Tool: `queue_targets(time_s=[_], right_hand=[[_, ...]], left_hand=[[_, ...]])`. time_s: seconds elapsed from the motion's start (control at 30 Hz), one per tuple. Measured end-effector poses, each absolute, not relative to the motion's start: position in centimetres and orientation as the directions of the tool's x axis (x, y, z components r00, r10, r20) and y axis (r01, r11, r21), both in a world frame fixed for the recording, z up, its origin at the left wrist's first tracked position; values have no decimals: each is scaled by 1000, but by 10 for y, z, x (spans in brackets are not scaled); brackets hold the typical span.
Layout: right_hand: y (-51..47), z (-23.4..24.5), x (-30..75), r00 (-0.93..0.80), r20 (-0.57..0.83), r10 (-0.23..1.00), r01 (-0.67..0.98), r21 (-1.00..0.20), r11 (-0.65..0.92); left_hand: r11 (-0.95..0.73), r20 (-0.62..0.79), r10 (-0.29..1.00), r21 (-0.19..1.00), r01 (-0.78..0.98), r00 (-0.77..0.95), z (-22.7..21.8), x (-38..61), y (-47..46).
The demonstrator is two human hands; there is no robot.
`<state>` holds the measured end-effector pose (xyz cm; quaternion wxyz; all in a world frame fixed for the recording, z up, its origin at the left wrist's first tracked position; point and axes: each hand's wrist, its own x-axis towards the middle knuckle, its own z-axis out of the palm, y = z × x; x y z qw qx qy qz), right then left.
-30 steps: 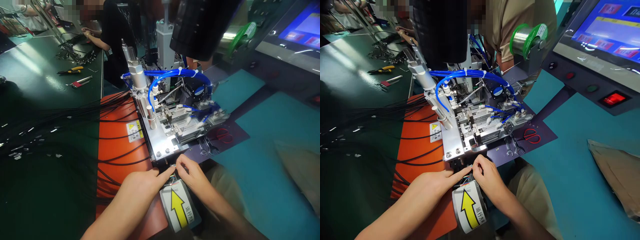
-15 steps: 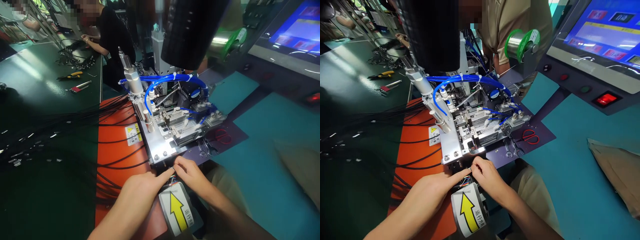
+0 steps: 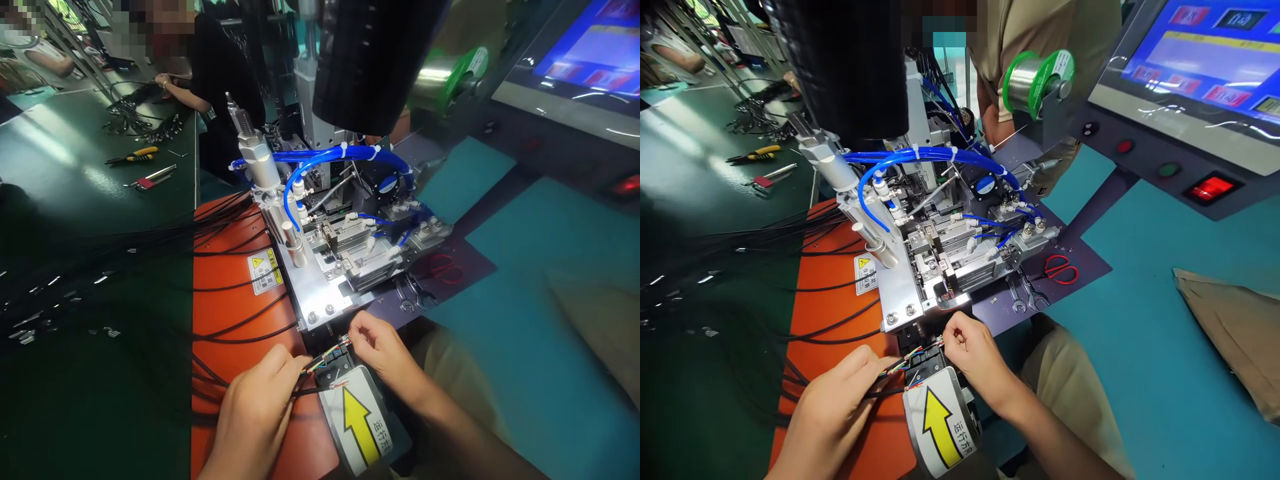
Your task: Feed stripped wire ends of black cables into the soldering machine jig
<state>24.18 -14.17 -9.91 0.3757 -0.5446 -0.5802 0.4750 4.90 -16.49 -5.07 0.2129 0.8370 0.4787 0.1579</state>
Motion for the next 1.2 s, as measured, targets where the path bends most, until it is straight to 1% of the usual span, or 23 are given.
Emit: queue_targets(time_s=[0.13, 0.2, 0.23, 0.3, 0.4, 0.47, 0.63, 0.8, 0.87, 0.97, 1.0, 1.07, 1.1, 1.13, 1.17, 1.2], right_hand=[[-140, -99, 240, -93, -103, 990, 282, -957, -73], [-140, -99, 239, -72, -119, 990, 280, -955, -94], [-140, -99, 238, -60, -126, 990, 277, -955, -105], [-141, -99, 237, -42, -139, 989, 268, -956, -123], [-142, -101, 236, -26, -154, 988, 248, -958, -143], [-141, -103, 236, -25, -165, 986, 227, -962, -155], [-138, -109, 237, -55, -203, 978, 138, -971, -193], [-140, -108, 243, -139, -280, 950, -24, -958, -286], [-142, -108, 247, -141, -278, 950, -67, -955, -289], [-147, -112, 252, -130, -236, 963, -85, -965, -248], [-150, -115, 254, -112, -231, 966, -87, -966, -241], [-157, -119, 254, -3, -199, 980, -51, -979, -199], [-161, -120, 254, 54, -143, 988, 24, -989, -145], [-165, -120, 253, 103, -55, 993, 132, -989, -68], [-169, -119, 251, 127, 69, 989, 244, -969, 36], [-172, -116, 248, 115, 207, 972, 324, -932, 160]], left_hand=[[-575, 165, 817, 295, 763, 552, -57, 49, -163], [-612, 215, 790, 227, 757, 574, -60, 48, -163], [-622, 231, 781, 216, 753, 580, -62, 47, -163], [-620, 242, 783, 237, 748, 573, -64, 45, -163], [-594, 226, 805, 335, 732, 549, -65, 43, -163], [-591, 219, 806, 364, 720, 551, -65, 43, -162], [-623, 223, 782, 262, 737, 582, -63, 44, -160], [-607, 188, 794, 297, 737, 579, -60, 47, -159], [-611, 203, 792, 277, 742, 576, -60, 47, -159], [-614, 288, 779, 173, 770, 557, -63, 46, -160], [-591, 316, 788, 152, 792, 528, -64, 45, -160], [-524, 337, 826, 165, 836, 451, -67, 45, -160], [-498, 347, 839, 182, 848, 419, -69, 45, -160], [-493, 369, 837, 188, 850, 404, -70, 45, -160], [-515, 418, 810, 171, 840, 412, -71, 45, -160], [-559, 470, 762, 130, 819, 446, -72, 45, -161]])
